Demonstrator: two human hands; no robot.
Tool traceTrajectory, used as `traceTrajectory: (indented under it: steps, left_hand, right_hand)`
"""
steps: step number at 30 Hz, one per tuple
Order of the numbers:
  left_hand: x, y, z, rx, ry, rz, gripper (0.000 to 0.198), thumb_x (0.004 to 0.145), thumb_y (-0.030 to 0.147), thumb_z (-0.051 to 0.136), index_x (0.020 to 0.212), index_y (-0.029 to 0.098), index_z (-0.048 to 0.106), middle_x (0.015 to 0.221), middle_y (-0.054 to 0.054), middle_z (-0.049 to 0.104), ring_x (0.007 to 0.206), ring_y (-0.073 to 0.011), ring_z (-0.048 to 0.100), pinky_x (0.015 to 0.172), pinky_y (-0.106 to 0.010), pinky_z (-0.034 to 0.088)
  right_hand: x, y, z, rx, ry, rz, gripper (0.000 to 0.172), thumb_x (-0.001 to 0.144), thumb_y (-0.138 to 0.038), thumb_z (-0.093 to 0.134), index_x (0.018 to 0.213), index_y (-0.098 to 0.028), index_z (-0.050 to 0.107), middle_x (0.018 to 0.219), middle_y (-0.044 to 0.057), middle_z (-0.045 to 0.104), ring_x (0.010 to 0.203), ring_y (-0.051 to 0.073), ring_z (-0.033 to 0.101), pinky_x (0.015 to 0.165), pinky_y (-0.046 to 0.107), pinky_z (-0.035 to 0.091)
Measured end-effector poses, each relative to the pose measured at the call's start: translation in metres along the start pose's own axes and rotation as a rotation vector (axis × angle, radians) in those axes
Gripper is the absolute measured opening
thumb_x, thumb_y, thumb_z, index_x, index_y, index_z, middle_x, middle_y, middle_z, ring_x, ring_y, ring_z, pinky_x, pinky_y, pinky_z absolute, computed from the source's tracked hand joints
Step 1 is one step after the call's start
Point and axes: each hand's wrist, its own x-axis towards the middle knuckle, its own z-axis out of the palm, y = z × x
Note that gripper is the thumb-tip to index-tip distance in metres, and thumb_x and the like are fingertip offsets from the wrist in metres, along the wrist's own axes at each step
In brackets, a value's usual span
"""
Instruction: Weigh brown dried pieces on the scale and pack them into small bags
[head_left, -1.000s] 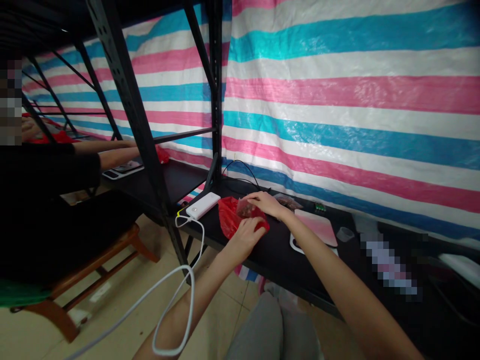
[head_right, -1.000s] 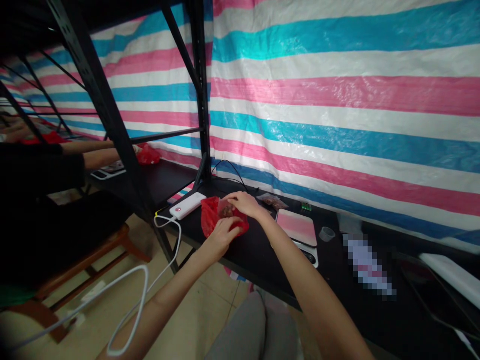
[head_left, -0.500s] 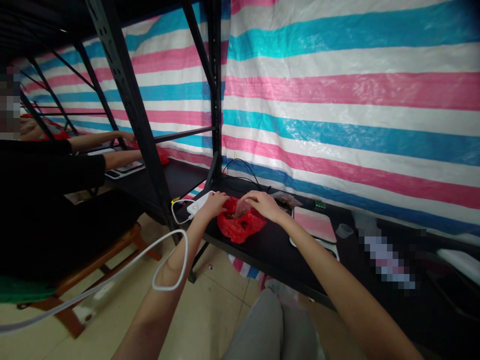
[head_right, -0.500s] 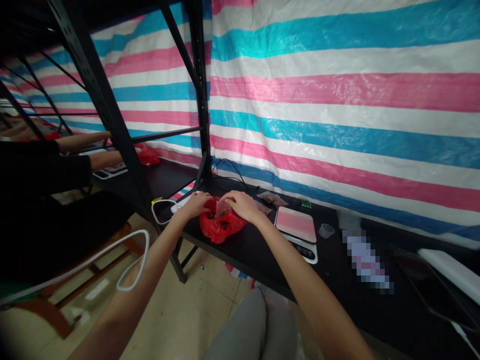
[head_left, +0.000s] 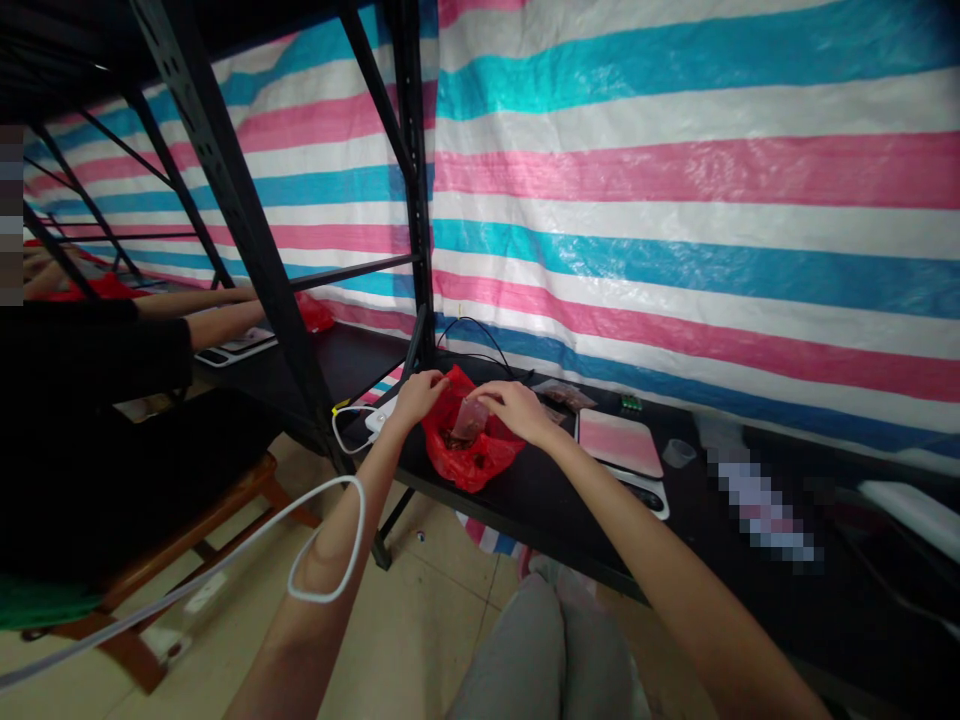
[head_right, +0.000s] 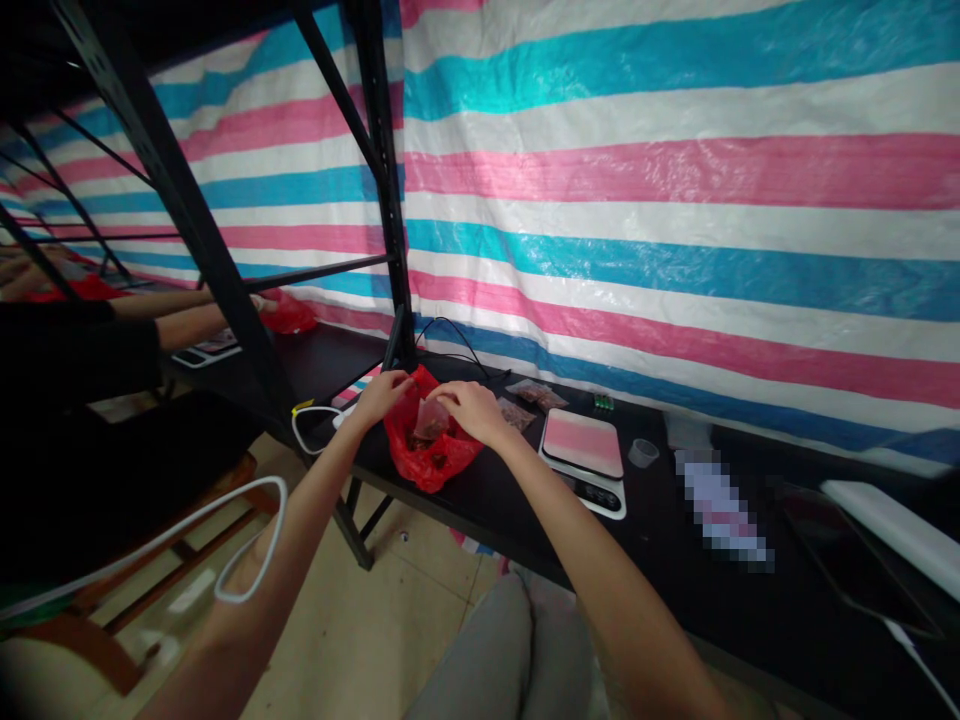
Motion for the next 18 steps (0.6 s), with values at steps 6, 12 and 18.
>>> traceTrajectory:
  steps: [6, 12, 18]
  left_hand:
    - [0.005, 0.0, 0.002, -0.026, 0.017, -0.109, 0.028, 0.083, 0.035, 0.044, 0.076, 0.017, 0.064, 0.077, -0.006, 0.066, 0.073, -0.0186, 0.058, 0.063, -0.025, 0.037]
    - [-0.005, 0.007, 0.001, 0.103, 0.272, -0.096, 0.018, 0.078, 0.027, 0.051, 0.092, 0.017, 0.058, 0.089, -0.009, 0.062, 0.087, -0.0212, 0.055, 0.074, -0.029, 0.039]
    - [-0.011, 0.01, -0.006, -0.053, 0.177, -0.113, 0.016, 0.075, 0.03, 0.056, 0.067, 0.017, 0.053, 0.064, -0.001, 0.056, 0.064, -0.0157, 0.054, 0.061, -0.025, 0.039]
  right_hand:
    - [0.001, -0.005, 0.004, -0.049, 0.045, -0.007, 0.027, 0.086, -0.025, 0.047, 0.103, -0.033, 0.065, 0.103, -0.002, 0.067, 0.095, 0.021, 0.06, 0.084, 0.032, 0.042]
    - [-0.002, -0.009, 0.018, -0.089, 0.053, -0.062, 0.03, 0.088, -0.025, 0.043, 0.11, -0.034, 0.061, 0.11, -0.002, 0.065, 0.101, 0.02, 0.059, 0.086, 0.03, 0.042]
    - [0.001, -0.008, 0.021, -0.114, 0.145, -0.018, 0.028, 0.087, -0.024, 0.045, 0.106, -0.034, 0.063, 0.107, -0.005, 0.066, 0.099, 0.017, 0.059, 0.085, 0.028, 0.043]
